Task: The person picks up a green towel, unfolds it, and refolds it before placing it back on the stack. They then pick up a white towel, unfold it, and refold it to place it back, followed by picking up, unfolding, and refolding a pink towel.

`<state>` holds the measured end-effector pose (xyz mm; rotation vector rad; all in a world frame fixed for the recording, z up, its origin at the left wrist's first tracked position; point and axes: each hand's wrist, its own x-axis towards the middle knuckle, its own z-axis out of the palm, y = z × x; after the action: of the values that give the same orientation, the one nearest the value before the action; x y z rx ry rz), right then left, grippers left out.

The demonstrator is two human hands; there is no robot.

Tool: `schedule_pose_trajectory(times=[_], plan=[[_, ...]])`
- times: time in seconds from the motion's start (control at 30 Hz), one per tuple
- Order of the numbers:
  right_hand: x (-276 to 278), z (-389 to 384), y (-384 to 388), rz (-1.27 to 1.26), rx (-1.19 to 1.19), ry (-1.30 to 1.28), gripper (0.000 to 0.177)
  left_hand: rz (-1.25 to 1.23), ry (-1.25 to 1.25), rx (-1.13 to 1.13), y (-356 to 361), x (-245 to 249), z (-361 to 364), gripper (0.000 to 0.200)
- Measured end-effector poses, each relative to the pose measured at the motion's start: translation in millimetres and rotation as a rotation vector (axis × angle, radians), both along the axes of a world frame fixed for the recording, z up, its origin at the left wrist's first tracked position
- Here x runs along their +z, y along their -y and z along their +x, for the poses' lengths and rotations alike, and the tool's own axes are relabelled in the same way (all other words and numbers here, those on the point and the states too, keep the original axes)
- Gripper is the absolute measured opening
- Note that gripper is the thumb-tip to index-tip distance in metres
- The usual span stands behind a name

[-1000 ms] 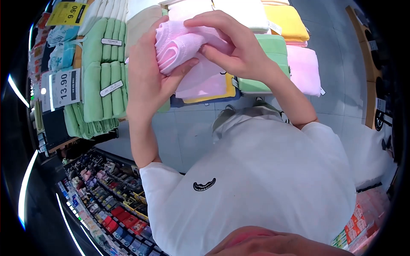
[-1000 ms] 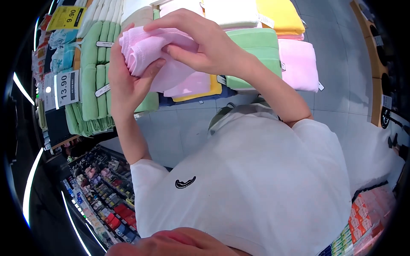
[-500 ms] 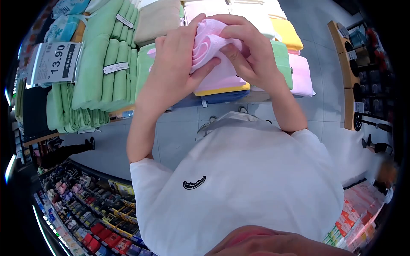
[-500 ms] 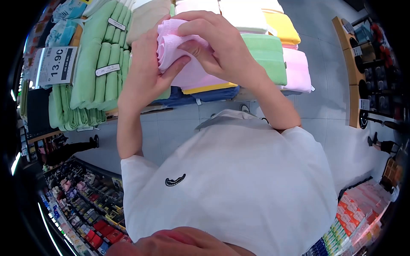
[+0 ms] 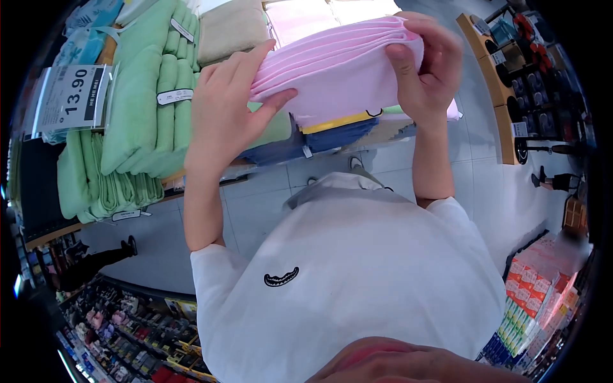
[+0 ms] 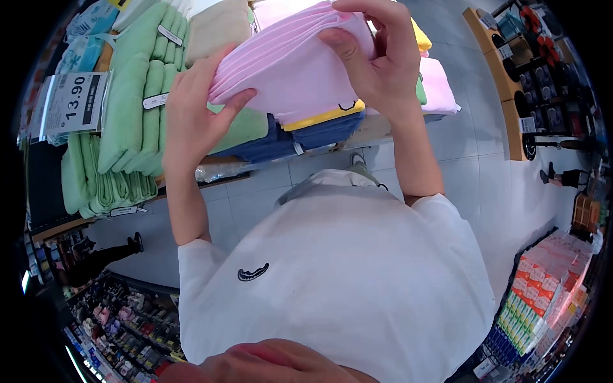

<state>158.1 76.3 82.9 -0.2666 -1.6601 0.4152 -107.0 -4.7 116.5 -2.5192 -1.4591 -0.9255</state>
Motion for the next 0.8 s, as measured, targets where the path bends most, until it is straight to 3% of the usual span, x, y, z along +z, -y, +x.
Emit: schedule_pose_trajectory(times=[0.1,0.33,0.43,0.47,0.5,0.53,0.6,0.63,0.8], plan=[[4,4,14,0.034,-0.149,0.128,0.031,0.046,0.049,-0.037,10,-17,-10,0.058],[0,59,-13,0.060,-0.179,0.290,0.026,-0.073,0.338,-0.221,-15,-25,31,0.056],[-8,89,-22,-0.089,-0.123,0.300,0.022,-0.194,0.381,-0.286,-25,-29,51,0.048],[-12,95,-20,-0.334,-0.111,0.357,0.028,-0.201,0.381,-0.293,-26,-33,52,0.048],[-15,98,-18,-0.580,-0.097,0.409,0.034,-0.370,0.504,-0.312,-26,-39,51,0.045],[-14,95,-21,-0.587,-0.103,0.407,0.034,-0.540,0.625,-0.328,-25,-45,50,0.043],[5,83,-36,-0.484,-0.055,0.501,0.034,-0.638,0.666,-0.305,-23,-58,59,0.045],[24,77,-28,-0.679,-0.061,0.521,0.037,-0.717,0.705,-0.279,-26,-60,65,0.048],[37,64,-42,-0.720,0.078,0.535,0.040,-0.874,0.610,-0.271,-21,-39,72,0.048]])
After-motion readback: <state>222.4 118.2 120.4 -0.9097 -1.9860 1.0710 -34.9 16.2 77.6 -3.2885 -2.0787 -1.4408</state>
